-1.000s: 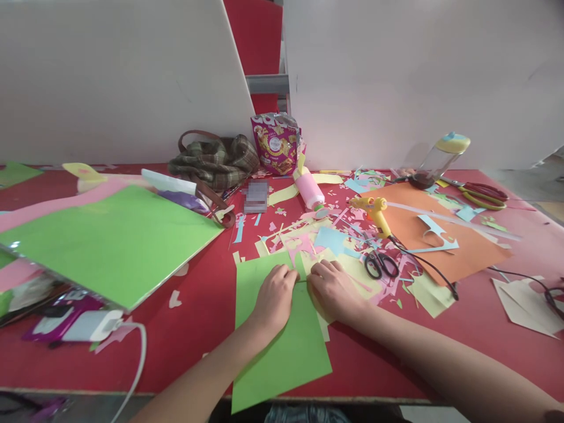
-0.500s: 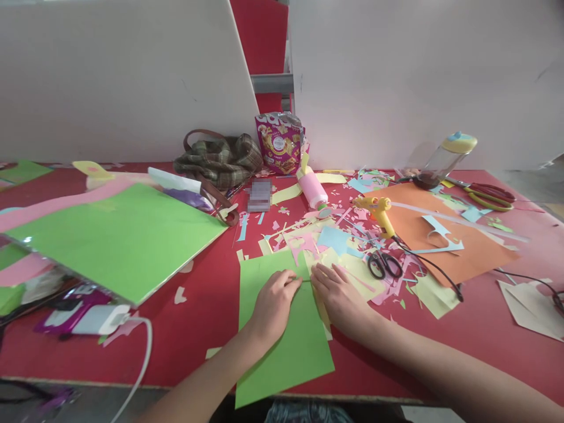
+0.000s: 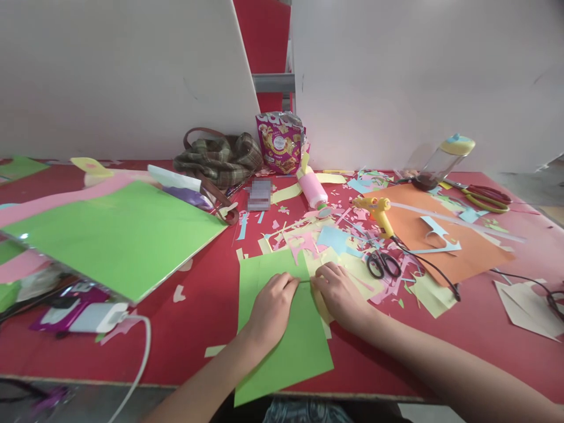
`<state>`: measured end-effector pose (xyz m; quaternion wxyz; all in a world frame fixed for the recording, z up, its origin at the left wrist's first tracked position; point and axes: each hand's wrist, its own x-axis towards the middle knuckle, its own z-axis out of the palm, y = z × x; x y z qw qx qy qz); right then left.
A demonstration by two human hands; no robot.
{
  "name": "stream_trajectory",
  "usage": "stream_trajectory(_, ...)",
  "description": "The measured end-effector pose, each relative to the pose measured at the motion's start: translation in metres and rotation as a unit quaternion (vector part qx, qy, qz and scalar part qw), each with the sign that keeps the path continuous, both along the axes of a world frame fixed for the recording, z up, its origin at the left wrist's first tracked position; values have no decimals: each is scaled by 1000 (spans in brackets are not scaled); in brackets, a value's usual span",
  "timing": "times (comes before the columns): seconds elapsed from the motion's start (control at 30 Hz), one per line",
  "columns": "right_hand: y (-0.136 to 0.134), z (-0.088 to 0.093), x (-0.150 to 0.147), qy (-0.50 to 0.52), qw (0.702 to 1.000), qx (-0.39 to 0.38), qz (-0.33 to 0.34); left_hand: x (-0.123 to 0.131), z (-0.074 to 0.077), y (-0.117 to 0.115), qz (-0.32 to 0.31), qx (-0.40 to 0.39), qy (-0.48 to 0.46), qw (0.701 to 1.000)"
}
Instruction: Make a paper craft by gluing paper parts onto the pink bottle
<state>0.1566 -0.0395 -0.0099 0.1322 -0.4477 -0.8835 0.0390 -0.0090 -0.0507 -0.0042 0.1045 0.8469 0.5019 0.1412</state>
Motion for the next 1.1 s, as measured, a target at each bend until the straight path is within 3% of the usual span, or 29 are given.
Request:
stream_trajectory(0.23,7,-6,-2,19,1000,19,-13,2,3,0,-4,-7,18,1000)
stream_trajectory(0.43,7,-6,-4,13,999,29,10,1,-2,-2,-7,20,23,999)
stream_trajectory(0.6,8,-9,-3,3,999,49,-4,-5,-11,1,42,61,9,997)
stream_trajectory(0.73,12,-10,3,7,998,51,-22,-10,-15,3,68,44,8,997)
stream_trajectory(1.1,21,-10,19,13,997,55,-57,-22,-12,2,51,23,77,995)
